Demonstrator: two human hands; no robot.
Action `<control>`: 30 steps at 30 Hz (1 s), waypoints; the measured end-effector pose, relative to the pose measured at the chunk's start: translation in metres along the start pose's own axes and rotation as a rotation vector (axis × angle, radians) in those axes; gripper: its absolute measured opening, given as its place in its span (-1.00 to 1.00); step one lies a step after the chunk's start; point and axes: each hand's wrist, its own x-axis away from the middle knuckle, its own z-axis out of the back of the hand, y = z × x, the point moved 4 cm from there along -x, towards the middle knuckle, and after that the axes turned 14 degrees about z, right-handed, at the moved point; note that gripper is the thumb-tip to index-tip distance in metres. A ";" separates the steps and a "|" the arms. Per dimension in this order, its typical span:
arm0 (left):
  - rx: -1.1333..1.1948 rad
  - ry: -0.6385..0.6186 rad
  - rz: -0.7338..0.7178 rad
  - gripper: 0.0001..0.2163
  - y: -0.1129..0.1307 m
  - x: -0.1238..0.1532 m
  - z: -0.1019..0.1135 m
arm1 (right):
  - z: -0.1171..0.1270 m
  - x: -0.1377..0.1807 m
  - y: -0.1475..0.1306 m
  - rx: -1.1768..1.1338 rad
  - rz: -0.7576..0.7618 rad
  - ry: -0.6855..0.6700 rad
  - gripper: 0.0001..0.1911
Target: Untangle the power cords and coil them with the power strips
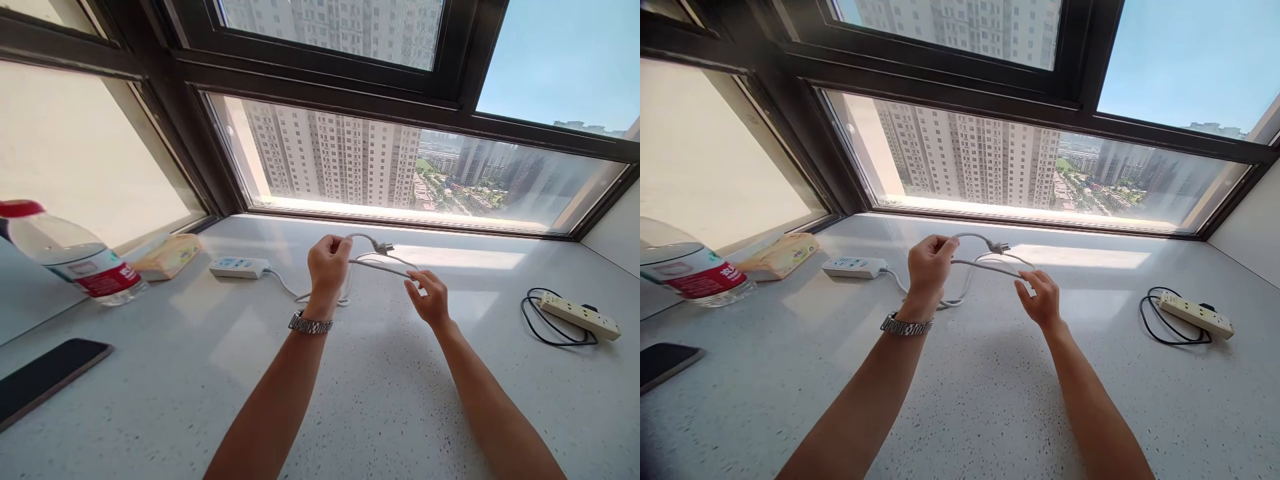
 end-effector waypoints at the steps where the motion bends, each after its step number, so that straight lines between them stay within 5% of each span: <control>1: 0.119 0.054 -0.006 -0.86 0.001 -0.001 0.002 | -0.006 0.004 0.002 -0.011 0.001 -0.004 -0.65; 3: 0.369 0.071 -0.022 -0.87 0.006 0.001 0.004 | -0.017 0.012 0.009 -0.005 -0.037 -0.033 -0.58; 6: 0.651 -0.076 0.032 -0.81 0.021 0.007 0.009 | -0.022 0.021 0.028 0.097 -0.148 -0.048 -0.51; 11: 0.780 -0.124 0.171 -0.75 0.052 0.016 0.042 | 0.010 0.035 0.077 0.274 -0.543 0.030 -0.48; 14: 0.750 -0.070 0.073 -0.70 0.073 0.019 0.070 | 0.034 0.047 0.101 0.298 -0.783 0.082 -0.47; 18: 0.711 0.006 -0.119 -0.66 0.090 0.028 0.087 | 0.043 0.044 0.105 0.297 -0.836 0.088 -0.50; 21: 0.678 -0.057 -0.131 -0.70 0.087 0.035 0.073 | 0.042 0.021 0.082 0.329 -0.731 0.124 -0.55; 24: 0.658 -0.160 -0.072 -0.78 0.079 0.041 0.050 | 0.036 -0.013 0.036 0.196 -0.444 0.133 -0.52; 30: 0.784 -0.227 0.125 -0.69 0.069 0.041 0.040 | -0.002 -0.037 -0.076 -0.338 -0.092 -0.276 -0.46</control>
